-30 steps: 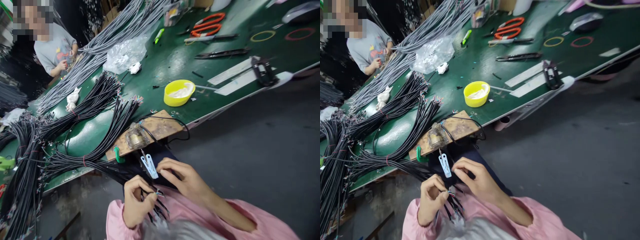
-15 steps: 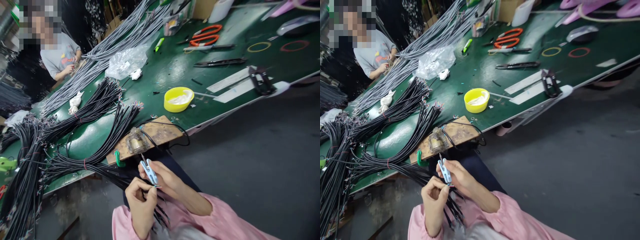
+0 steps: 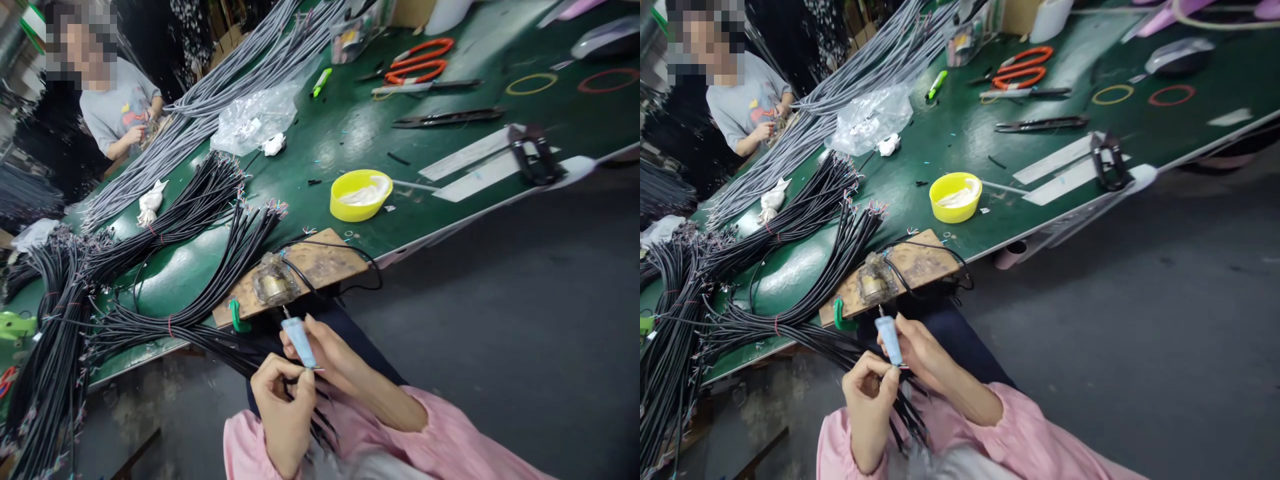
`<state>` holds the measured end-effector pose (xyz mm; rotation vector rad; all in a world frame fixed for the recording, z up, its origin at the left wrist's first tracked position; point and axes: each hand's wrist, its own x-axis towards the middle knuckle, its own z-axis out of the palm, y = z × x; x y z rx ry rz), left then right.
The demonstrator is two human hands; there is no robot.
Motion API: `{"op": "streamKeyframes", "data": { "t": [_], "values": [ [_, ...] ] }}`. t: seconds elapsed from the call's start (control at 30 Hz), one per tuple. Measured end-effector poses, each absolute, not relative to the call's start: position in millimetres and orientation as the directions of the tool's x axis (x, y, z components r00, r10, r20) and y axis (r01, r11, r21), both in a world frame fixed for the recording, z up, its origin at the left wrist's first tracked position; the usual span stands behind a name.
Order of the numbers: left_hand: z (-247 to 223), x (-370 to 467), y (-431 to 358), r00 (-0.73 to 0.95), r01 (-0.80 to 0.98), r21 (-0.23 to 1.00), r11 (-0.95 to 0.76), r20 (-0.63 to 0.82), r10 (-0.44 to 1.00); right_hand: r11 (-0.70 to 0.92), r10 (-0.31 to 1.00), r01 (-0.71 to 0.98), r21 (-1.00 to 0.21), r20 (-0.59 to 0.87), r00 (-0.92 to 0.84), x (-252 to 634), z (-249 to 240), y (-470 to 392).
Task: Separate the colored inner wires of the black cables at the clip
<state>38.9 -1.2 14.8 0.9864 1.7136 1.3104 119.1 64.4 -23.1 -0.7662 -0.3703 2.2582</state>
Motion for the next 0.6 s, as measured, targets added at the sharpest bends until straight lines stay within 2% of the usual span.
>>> {"op": "streamKeyframes", "data": {
  "t": [0.1, 0.23, 0.43, 0.6],
  "values": [
    [14.1, 38.1, -3.2, -0.418, 0.140, 0.974, 0.180, -0.107, 0.902, -0.735, 0.678, -0.543, -0.407, -0.452, -0.579, 122.9, -28.5, 65.8],
    [12.3, 36.7, -7.7, -0.389, 0.175, 0.972, 0.157, -0.079, 0.918, -0.711, 0.702, -0.553, -0.434, -0.488, -0.519, 134.3, -38.3, 63.5],
    [9.0, 32.1, -15.4, -0.271, 0.268, 0.962, 0.047, 0.028, 0.962, -0.654, 0.756, -0.461, -0.601, -0.496, -0.426, 150.2, -46.4, 52.8],
    [12.0, 21.9, -16.0, -0.129, 0.360, 0.920, -0.156, 0.214, 0.968, -0.593, 0.768, -0.290, -0.751, -0.419, -0.485, 153.9, -46.6, 46.0]
  ]
}}
